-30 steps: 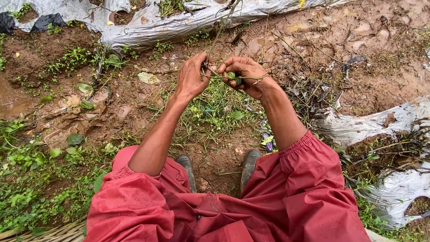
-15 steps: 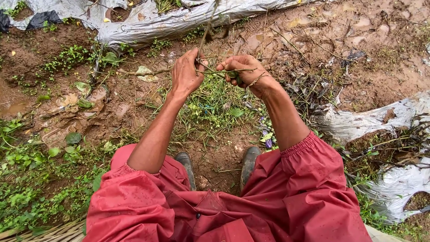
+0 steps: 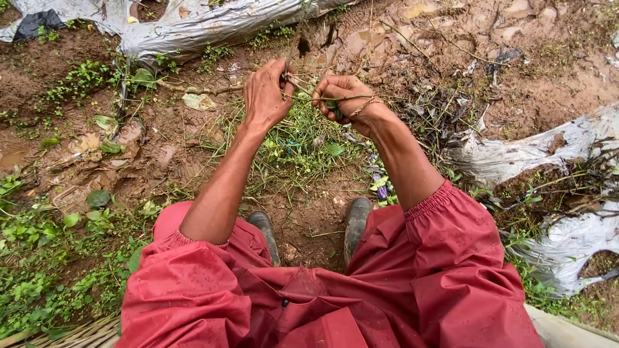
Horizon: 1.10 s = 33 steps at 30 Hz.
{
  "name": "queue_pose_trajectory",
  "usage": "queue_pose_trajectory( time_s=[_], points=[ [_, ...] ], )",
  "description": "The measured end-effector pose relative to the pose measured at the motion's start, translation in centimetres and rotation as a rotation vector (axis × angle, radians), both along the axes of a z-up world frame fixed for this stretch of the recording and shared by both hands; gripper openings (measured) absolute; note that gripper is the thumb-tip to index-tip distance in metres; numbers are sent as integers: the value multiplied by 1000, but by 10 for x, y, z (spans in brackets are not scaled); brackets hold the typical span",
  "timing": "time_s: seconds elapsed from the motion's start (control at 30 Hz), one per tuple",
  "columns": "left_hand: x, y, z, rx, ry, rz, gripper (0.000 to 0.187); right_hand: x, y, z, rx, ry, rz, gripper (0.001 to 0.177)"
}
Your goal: The person sits in a muddy field and pulls weeds from the ground by hand. They gather the uprooted weeds into a pile on the ground.
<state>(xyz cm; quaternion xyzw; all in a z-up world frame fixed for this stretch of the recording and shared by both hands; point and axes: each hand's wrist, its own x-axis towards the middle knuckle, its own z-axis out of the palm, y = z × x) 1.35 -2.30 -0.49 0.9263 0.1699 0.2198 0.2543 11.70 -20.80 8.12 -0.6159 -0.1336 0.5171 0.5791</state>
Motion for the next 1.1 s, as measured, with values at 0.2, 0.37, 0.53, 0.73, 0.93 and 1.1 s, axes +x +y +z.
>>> queue_pose_trajectory(
  time_s=[0.2, 0.37, 0.53, 0.73, 0.93, 1.1],
  points=[
    [14, -10, -6, 5, -3, -41, 27, 0, -21, 13, -16, -50, 22, 25],
    [22, -8, -9, -109, 39, 57, 19, -9, -34, 33, -123, -44, -7, 22],
    [26, -3, -9, -117, -32, 71, 17, -4, -40, 16, 1, 64, -46, 20],
    [23, 2, -15, -224, -12, 135, 22, 1, -46, 11, -2, -38, -87, 26],
    [31, -12, -22, -315, -13, 112, 19, 13, -52, 0, 124, -61, -135, 17],
    [33, -19, -18, -427, 45, 231, 26, 20, -66, -2, 225, -18, -243, 23]
  ],
)
